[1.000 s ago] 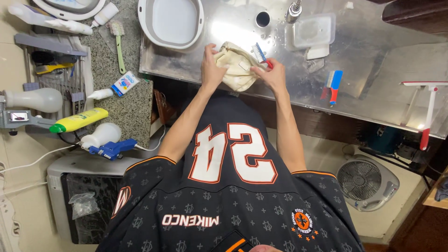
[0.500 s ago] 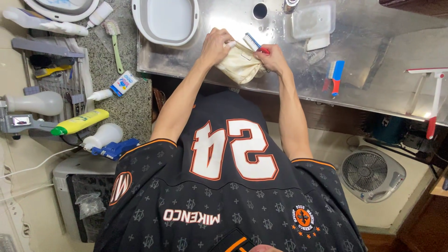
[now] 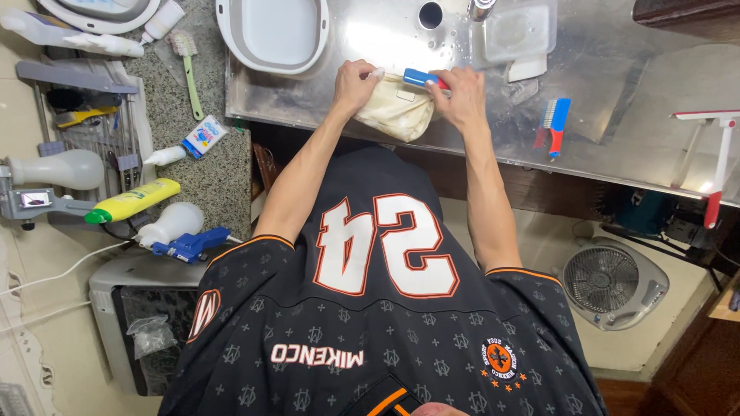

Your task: Cleaning and scrubbing a white leather purse using a brush and cleaning solution at a workstation sink.

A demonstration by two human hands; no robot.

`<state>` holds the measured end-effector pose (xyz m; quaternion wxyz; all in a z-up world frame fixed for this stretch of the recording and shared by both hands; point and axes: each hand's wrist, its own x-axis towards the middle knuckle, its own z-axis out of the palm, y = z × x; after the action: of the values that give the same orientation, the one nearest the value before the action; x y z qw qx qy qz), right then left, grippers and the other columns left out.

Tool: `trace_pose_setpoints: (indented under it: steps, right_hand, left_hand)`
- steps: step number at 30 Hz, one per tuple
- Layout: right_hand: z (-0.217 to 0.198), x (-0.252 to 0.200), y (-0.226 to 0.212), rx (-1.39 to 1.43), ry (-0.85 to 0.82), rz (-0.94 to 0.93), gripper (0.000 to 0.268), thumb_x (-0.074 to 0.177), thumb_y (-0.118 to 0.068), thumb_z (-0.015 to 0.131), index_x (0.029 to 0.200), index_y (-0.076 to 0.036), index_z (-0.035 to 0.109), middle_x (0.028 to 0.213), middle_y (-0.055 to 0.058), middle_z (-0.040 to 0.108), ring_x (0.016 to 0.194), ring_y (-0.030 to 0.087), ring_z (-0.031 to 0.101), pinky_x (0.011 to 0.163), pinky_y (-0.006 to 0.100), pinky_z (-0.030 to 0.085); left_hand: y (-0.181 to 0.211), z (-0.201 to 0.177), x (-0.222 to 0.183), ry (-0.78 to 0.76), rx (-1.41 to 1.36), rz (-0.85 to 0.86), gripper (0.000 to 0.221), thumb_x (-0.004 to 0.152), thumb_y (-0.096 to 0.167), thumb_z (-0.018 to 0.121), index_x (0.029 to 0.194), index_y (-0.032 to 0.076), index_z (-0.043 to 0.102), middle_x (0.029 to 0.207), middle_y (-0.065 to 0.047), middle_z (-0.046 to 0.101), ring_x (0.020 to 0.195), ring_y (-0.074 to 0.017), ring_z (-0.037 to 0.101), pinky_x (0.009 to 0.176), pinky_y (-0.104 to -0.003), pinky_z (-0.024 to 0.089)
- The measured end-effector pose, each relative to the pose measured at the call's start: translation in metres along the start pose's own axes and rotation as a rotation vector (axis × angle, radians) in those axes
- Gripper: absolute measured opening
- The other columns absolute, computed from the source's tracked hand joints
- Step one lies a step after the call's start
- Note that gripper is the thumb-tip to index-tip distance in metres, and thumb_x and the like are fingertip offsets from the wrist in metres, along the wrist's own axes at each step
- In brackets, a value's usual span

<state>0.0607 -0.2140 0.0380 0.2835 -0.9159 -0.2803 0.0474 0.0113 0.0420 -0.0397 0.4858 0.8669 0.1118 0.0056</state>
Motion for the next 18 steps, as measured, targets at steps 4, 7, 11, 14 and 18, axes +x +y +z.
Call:
trace_pose_setpoints:
  steps: [4, 7, 11, 14, 18]
  right_hand:
    - [0.011, 0.012, -0.004, -0.156, 0.014, -0.010, 0.026, 0.096, -0.037, 0.076, 0.109, -0.014, 0.079, 0.089, 0.008, 0.070, 0.093, 0.030, 0.057, 0.088, 0.044, 0.037]
    - [0.033, 0.020, -0.006, -0.277, -0.011, -0.065, 0.032, 0.098, -0.042, 0.076, 0.107, -0.012, 0.078, 0.093, 0.009, 0.071, 0.095, 0.029, 0.055, 0.089, 0.044, 0.038]
    - [0.025, 0.029, 0.010, -0.238, -0.029, -0.164, 0.028, 0.094, -0.038, 0.079, 0.110, -0.015, 0.080, 0.092, 0.008, 0.068, 0.097, 0.029, 0.054, 0.089, 0.044, 0.039]
    - [0.019, 0.035, 0.011, -0.209, -0.052, -0.126, 0.028, 0.089, -0.036, 0.083, 0.110, -0.017, 0.082, 0.090, 0.009, 0.067, 0.096, 0.032, 0.053, 0.086, 0.045, 0.041]
    - [0.033, 0.043, -0.009, -0.086, -0.131, -0.230, 0.025, 0.091, -0.032, 0.086, 0.113, -0.018, 0.082, 0.097, 0.008, 0.066, 0.099, 0.033, 0.052, 0.088, 0.044, 0.044]
  left_hand:
    - [-0.006, 0.009, -0.001, 0.019, -0.093, -0.091, 0.021, 0.086, 0.023, 0.077, 0.089, 0.002, 0.079, 0.079, -0.012, 0.073, 0.072, -0.0269, 0.066, 0.070, -0.039, 0.052]
    - [-0.022, 0.017, -0.006, 0.047, -0.149, -0.154, 0.020, 0.087, 0.021, 0.076, 0.090, 0.002, 0.079, 0.076, -0.012, 0.072, 0.067, -0.0242, 0.066, 0.066, -0.037, 0.052]
    - [-0.027, 0.019, -0.007, 0.071, -0.169, -0.116, 0.018, 0.087, 0.020, 0.075, 0.090, 0.003, 0.079, 0.077, -0.011, 0.072, 0.067, -0.0245, 0.065, 0.066, -0.038, 0.051]
    - [-0.029, 0.023, -0.012, 0.098, -0.127, -0.082, 0.016, 0.087, 0.019, 0.076, 0.089, 0.004, 0.080, 0.077, -0.010, 0.072, 0.070, -0.0260, 0.063, 0.070, -0.039, 0.051]
    - [-0.034, 0.019, -0.015, 0.131, -0.091, -0.010, 0.012, 0.085, 0.017, 0.074, 0.090, 0.008, 0.081, 0.082, -0.007, 0.074, 0.076, -0.0271, 0.062, 0.075, -0.040, 0.051]
